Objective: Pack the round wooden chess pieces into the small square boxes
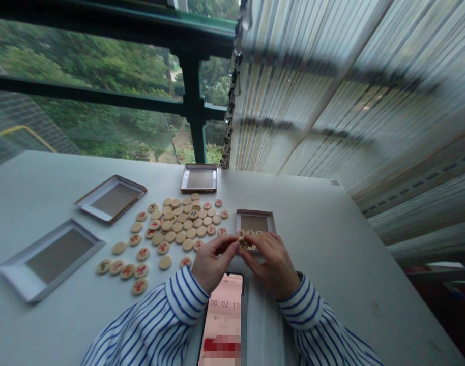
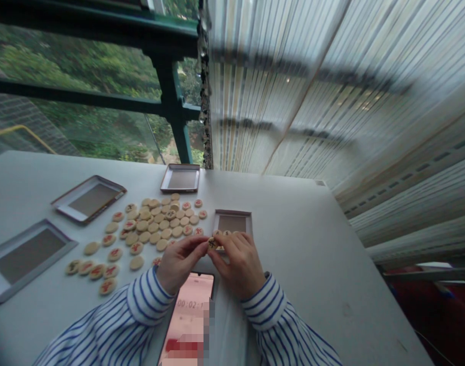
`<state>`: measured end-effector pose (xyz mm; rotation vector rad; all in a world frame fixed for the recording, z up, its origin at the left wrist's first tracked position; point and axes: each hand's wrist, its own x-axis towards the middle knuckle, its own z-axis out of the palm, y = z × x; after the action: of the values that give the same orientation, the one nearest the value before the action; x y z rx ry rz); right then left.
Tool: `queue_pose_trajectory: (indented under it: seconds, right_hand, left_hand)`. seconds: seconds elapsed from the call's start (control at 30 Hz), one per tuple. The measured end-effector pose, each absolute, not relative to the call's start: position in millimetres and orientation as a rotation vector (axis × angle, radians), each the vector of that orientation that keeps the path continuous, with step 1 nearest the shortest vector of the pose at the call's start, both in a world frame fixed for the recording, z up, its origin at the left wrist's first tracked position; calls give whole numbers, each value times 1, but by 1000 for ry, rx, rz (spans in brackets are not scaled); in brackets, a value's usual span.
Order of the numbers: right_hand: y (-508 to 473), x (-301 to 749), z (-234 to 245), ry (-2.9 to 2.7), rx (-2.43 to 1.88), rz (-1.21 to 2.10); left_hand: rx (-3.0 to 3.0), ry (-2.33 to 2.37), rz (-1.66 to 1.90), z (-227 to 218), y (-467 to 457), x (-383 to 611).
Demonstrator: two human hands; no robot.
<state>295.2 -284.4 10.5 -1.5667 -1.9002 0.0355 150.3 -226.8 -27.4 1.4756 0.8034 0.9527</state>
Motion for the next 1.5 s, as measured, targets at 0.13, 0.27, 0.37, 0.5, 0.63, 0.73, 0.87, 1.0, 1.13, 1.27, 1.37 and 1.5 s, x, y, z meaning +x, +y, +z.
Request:
queue_pose_trajectory:
  seconds: [0.13, 0.27, 0.37, 0.5, 0.63, 0.73, 0.87, 1.0, 1.13, 1.27, 1.37, 1.5]
  right_hand:
    - [-284, 295, 11, -1913, -1559, 40]
    - [-285, 296, 10, -1921, -1560, 48]
    - [-285, 296, 10, -1925, -1549, 40]
    - [-285, 296, 11, -1933, -1540, 30]
    - [-284, 296, 10, -1923, -1537, 21]
    - [-283, 296, 10, -1906, -1541, 11]
    - [-284, 297, 11, -1912, -1543, 27]
    - [-284, 297, 12, -1933, -1523, 26]
    - [-284, 297, 13, -1948, -1525, 27]
    - [-284, 298, 13, -1943, -1542, 46]
    - [-284, 300, 13, -1923, -1550, 20]
    - [-284, 307, 13, -1885, -1575, -20]
  left_hand:
    - [1514, 811, 968, -26, -226, 149]
    - [1546, 833, 976, -26, -225, 148]
    - [1559, 850, 982, -26, -224, 148]
    - [1569, 854, 979, -27, -224, 148]
    - [1548, 853, 956, -26, -225, 148]
    - [1511, 852, 942, -25, -226, 148]
    - [1516, 851, 941, -23, -227, 148]
    - [1528, 845, 948, -23, -226, 148]
    - [1559, 846, 956, -25, -225, 148]
    - [1634, 835, 969, -26, -225, 147]
    - [1790, 846, 1031, -26, -223, 146]
    - [2129, 793, 1135, -25, -220, 144]
